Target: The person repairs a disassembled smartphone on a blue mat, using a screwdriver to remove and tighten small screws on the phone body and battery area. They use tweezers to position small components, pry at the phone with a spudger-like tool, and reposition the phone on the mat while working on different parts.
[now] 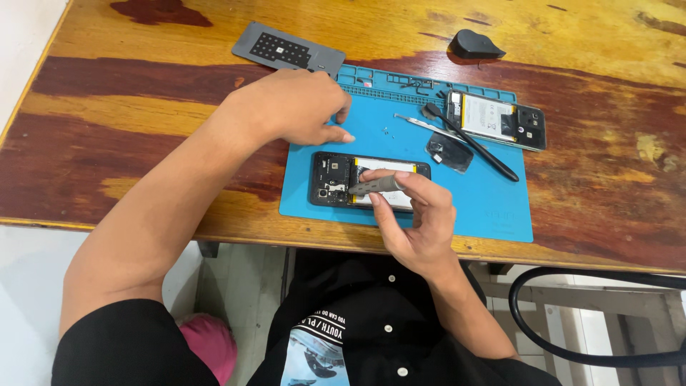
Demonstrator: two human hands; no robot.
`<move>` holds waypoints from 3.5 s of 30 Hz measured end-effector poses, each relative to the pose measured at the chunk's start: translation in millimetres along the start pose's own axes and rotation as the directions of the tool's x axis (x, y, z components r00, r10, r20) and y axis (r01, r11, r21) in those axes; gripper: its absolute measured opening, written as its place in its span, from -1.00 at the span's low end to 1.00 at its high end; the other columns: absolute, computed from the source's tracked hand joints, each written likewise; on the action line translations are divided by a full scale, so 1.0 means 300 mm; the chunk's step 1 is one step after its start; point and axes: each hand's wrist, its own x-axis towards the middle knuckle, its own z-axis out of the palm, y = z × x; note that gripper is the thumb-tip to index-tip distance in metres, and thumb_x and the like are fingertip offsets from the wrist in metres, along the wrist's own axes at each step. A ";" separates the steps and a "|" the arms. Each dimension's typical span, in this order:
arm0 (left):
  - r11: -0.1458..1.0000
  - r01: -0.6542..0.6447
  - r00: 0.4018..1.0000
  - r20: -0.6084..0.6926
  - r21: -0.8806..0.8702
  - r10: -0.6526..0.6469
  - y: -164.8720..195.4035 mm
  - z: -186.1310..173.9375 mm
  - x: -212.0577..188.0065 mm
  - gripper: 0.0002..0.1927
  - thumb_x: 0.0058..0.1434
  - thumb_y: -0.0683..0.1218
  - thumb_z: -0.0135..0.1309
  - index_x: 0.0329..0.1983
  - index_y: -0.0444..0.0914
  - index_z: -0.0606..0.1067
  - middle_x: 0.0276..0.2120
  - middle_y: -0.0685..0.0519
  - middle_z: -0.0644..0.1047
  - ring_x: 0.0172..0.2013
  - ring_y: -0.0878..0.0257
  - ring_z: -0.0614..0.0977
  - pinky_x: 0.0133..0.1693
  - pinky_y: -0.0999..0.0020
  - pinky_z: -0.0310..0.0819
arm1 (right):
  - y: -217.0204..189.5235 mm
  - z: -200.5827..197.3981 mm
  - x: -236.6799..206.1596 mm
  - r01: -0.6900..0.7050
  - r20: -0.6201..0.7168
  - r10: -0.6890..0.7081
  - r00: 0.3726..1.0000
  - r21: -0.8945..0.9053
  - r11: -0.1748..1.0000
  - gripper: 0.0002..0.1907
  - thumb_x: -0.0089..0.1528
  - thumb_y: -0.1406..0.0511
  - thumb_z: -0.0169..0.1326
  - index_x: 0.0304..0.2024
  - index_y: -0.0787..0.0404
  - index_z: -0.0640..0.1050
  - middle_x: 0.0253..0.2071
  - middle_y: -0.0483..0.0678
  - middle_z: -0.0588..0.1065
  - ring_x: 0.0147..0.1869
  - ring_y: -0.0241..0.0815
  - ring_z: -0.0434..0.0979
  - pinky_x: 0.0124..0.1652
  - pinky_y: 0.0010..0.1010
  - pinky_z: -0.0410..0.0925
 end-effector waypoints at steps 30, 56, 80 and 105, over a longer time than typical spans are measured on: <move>1.000 0.013 1.000 0.002 0.014 -0.013 -0.003 -0.007 -0.002 -0.53 0.21 0.28 0.18 -0.10 -0.18 0.61 -0.18 -0.08 0.63 -0.12 -0.04 0.66 -0.13 0.03 0.55 | 0.003 0.001 0.005 0.005 0.014 -0.005 1.000 -0.006 1.000 -0.43 0.33 0.65 0.07 0.25 0.21 0.16 0.03 0.31 0.55 0.14 0.06 0.66 0.13 -0.25 0.55; 0.661 -0.529 0.822 -0.126 -0.532 0.556 0.090 -0.066 -0.036 -0.70 0.28 0.01 0.18 -0.01 -0.24 0.56 -0.31 0.00 0.66 -0.28 0.18 0.68 -0.27 0.28 0.51 | 0.011 -0.016 -0.009 -0.012 -0.222 -0.009 0.975 -0.093 0.996 -0.40 0.35 0.63 0.17 0.14 0.10 0.11 0.05 0.25 0.53 0.13 0.02 0.66 0.11 -0.34 0.44; 0.986 0.158 0.987 0.049 -0.047 -0.156 -0.185 0.009 0.001 -0.63 0.47 0.11 -0.14 -0.17 -0.17 0.60 -0.31 -0.16 0.62 -0.25 -0.13 0.63 -0.15 -0.07 0.45 | 0.303 -0.244 0.165 0.126 0.303 0.260 0.917 -0.838 0.531 -0.84 0.26 0.29 0.30 -0.10 0.12 0.70 0.19 0.02 0.44 0.32 0.07 0.32 0.30 0.04 0.10; 0.992 0.125 0.955 0.271 0.012 -0.123 -0.089 -0.044 -0.061 -0.34 0.12 0.25 0.22 -0.05 -0.42 0.49 -0.27 -0.25 0.61 -0.19 -0.14 0.67 -0.15 0.02 0.54 | 0.095 -0.100 0.100 -0.431 -0.106 0.474 0.874 0.280 0.858 -0.62 0.48 0.56 0.02 0.28 0.26 0.24 -0.27 0.00 0.50 -0.21 -0.22 0.63 -0.14 -0.42 0.57</move>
